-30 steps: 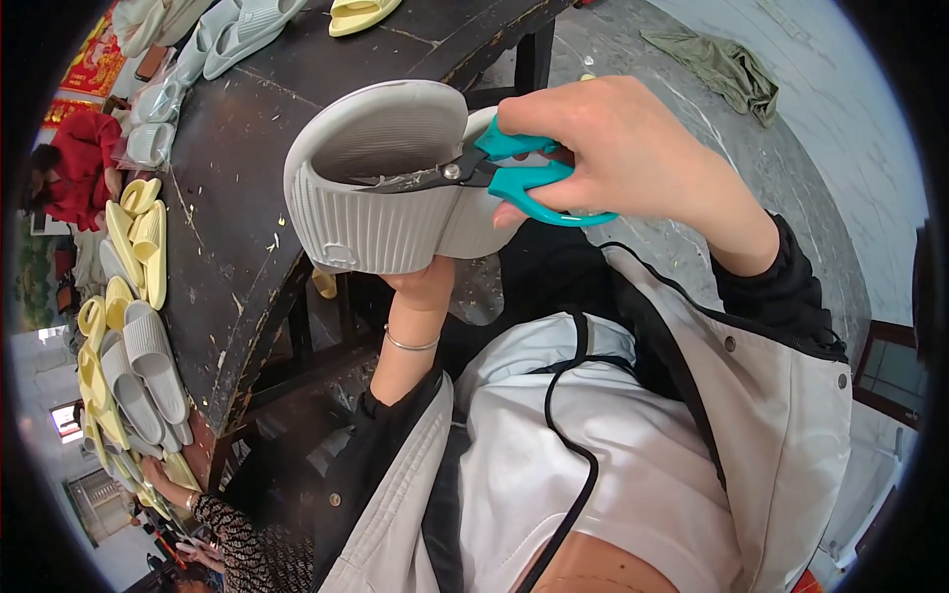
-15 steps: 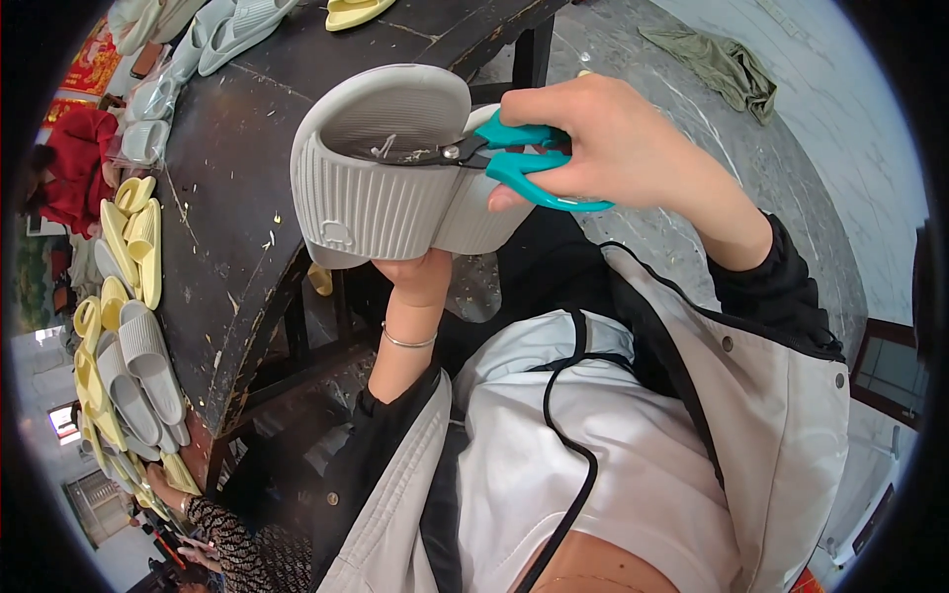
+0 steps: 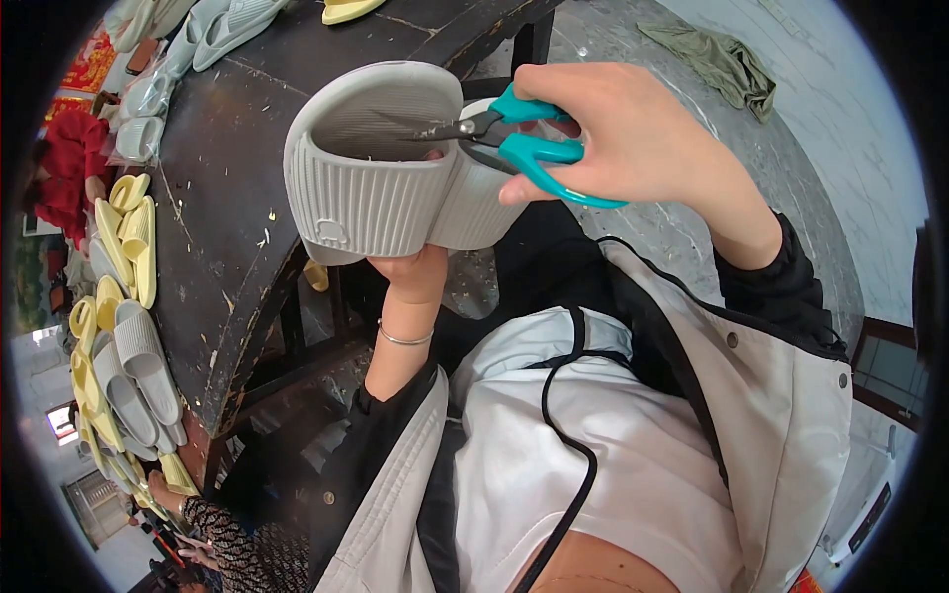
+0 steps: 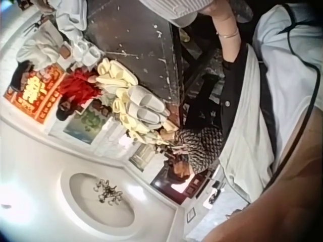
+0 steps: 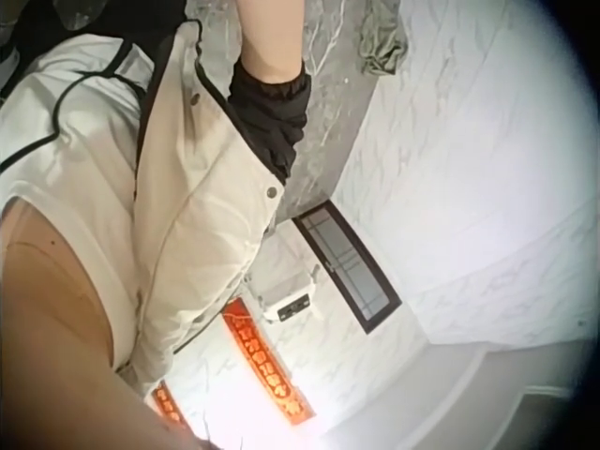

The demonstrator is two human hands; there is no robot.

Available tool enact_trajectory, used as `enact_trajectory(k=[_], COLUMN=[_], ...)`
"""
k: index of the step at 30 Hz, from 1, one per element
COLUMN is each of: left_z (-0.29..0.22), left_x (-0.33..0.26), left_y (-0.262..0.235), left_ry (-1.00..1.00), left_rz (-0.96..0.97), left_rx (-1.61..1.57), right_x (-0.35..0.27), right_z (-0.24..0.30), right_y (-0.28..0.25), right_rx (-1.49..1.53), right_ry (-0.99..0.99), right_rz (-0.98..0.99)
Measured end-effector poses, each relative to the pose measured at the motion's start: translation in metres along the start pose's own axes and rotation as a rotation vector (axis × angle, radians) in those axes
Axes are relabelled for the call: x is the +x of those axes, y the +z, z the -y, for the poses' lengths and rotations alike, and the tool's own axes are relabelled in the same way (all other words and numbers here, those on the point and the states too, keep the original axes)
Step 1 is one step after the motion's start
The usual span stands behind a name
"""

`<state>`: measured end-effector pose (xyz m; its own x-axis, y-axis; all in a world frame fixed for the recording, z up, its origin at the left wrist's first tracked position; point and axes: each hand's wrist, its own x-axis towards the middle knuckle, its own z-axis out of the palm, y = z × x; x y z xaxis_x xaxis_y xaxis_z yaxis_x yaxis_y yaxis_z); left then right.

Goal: Trimming excess material from rubber slippers using scissors.

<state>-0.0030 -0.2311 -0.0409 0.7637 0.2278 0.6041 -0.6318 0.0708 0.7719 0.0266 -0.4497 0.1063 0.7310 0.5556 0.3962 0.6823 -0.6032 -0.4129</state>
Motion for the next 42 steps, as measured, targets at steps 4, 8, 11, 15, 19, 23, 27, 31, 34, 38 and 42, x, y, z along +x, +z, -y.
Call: enact_trajectory(k=[4,8,11,15,19,23,27,31,34,38,42], left_z=[0.003,0.003,0.003,0.008,0.002,0.0,-0.001,0.006,0.012,0.002,0.014], left_x=[-0.002,-0.005,-0.005,-0.006,-0.004,-0.001,0.001,0.0,-0.005,-0.007,-0.009], left_y=[-0.001,0.001,-0.001,-0.011,-0.002,0.004,0.009,-0.001,-0.013,0.004,-0.003], left_ry=[-0.028,-0.018,0.037,0.111,0.097,0.07,-0.033,-0.006,0.088,-0.187,0.075], left_rz=[-0.01,-0.013,0.01,0.111,0.053,0.017,-0.031,-0.005,0.041,-0.147,-0.04], left_rx=[-0.155,-0.121,0.02,0.2,0.077,-0.067,-0.268,-0.027,0.22,-0.635,-0.035], right_x=[0.002,0.004,0.005,0.005,0.005,0.006,0.005,0.001,0.001,0.002,0.002], right_z=[0.006,0.009,0.01,0.01,0.008,0.006,0.005,0.003,0.006,0.006,0.006], right_y=[0.0,0.0,0.001,0.002,0.005,0.002,-0.001,-0.009,-0.005,-0.002,0.0], right_rx=[-0.026,-0.032,-0.013,0.004,-0.032,-0.017,0.018,-0.037,-0.046,-0.059,-0.046], right_ry=[-0.055,-0.064,-0.04,-0.024,-0.054,-0.007,0.053,-0.006,-0.015,-0.039,-0.048], right_rz=[0.002,0.066,0.091,0.109,0.076,0.05,0.013,0.008,0.089,0.111,0.107])
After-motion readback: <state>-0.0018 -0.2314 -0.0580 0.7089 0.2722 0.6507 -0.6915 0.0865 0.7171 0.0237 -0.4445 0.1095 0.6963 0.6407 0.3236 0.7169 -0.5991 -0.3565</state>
